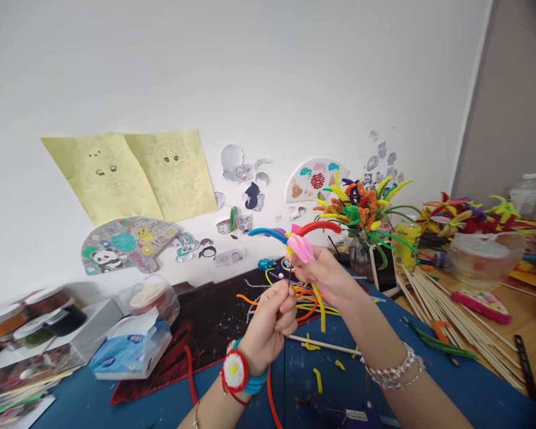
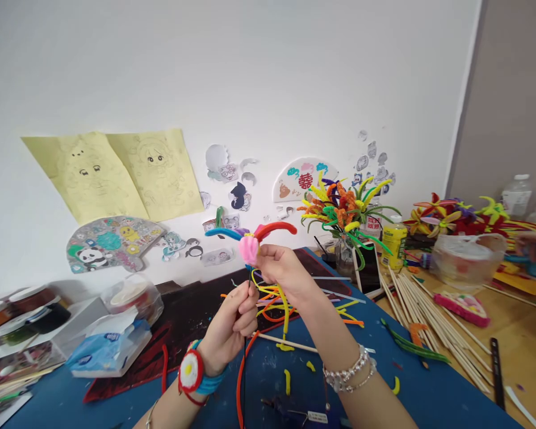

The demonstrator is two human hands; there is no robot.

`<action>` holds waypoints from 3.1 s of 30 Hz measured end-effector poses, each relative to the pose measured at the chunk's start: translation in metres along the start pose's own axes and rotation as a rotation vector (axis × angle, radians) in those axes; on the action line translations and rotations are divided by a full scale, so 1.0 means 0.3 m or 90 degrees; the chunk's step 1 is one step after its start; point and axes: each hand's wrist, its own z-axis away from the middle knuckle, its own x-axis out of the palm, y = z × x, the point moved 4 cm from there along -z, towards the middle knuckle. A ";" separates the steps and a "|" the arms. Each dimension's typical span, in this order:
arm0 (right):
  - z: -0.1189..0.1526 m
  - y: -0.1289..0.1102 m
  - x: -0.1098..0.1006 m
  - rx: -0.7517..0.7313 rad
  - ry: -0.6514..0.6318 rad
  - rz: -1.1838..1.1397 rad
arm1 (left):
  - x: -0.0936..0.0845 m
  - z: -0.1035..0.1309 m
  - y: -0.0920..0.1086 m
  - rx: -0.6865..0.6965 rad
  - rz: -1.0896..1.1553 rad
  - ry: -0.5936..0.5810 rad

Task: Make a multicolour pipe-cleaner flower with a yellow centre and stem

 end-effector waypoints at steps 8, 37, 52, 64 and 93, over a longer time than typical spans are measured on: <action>0.015 -0.062 -0.059 0.036 -0.125 0.149 | 0.009 0.003 -0.018 -0.052 0.033 -0.012; 0.008 0.006 0.006 -0.273 0.063 0.248 | 0.003 0.009 0.001 -0.008 0.121 -0.055; 0.029 0.026 0.053 -0.070 -0.192 -0.018 | 0.008 0.026 -0.037 -0.100 0.094 -0.226; 0.018 -0.014 0.058 -0.085 -0.056 -0.091 | 0.030 0.036 0.072 0.196 -0.183 0.040; 0.038 -0.030 0.078 -0.028 -0.094 -0.112 | 0.039 0.057 0.096 0.146 -0.257 0.018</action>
